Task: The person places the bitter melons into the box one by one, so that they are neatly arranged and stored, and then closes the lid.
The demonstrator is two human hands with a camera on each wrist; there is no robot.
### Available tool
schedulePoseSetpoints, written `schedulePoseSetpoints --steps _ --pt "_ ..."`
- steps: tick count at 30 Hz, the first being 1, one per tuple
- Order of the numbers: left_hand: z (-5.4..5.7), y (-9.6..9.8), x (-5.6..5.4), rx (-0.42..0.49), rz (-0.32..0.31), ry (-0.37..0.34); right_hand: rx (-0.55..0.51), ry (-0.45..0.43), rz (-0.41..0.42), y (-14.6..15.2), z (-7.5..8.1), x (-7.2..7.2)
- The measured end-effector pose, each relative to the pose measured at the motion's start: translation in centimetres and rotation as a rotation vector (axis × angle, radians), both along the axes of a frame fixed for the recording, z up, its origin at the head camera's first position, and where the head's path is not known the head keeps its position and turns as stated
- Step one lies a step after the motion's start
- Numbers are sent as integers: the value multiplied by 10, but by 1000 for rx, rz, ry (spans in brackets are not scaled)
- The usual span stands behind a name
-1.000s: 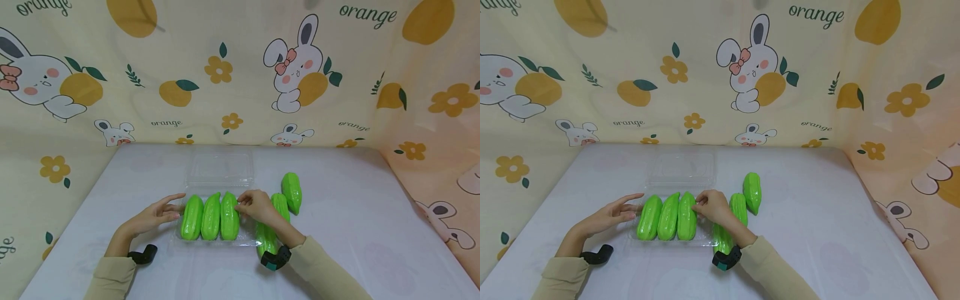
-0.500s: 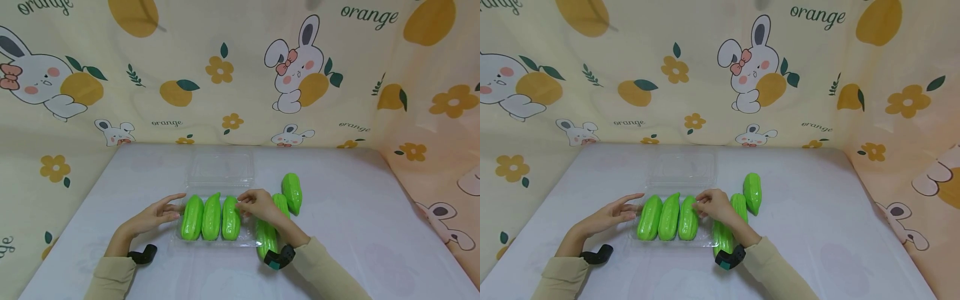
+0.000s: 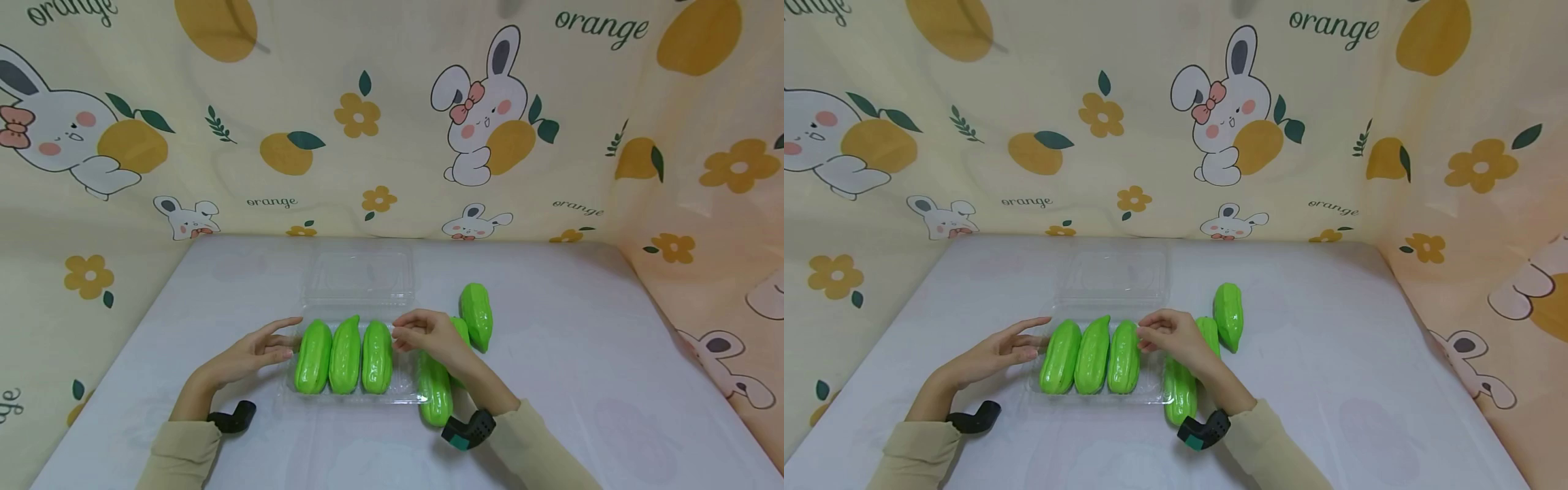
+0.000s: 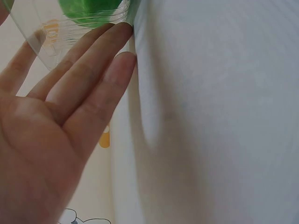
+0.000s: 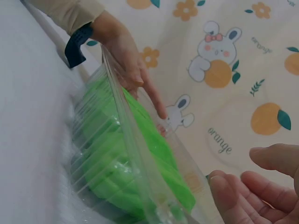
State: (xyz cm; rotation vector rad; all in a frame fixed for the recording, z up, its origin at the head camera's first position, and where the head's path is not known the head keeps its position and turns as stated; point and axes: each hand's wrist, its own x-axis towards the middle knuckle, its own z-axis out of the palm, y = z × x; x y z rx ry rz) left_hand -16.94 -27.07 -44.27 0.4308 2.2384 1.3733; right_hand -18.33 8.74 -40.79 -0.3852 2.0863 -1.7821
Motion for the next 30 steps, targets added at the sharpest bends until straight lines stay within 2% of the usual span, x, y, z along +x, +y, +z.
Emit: schedulePoseSetpoints --steps 6,10,21,30 --pt "0 0 1 -8 -2 6 -68 -38 -61 6 -1 4" --pt "1 0 1 -13 0 9 -74 -49 -79 13 0 6" --pt "0 1 -1 -19 -3 17 27 -37 -99 35 2 7" --pt "-1 0 0 -23 1 15 89 -27 -225 50 11 11"
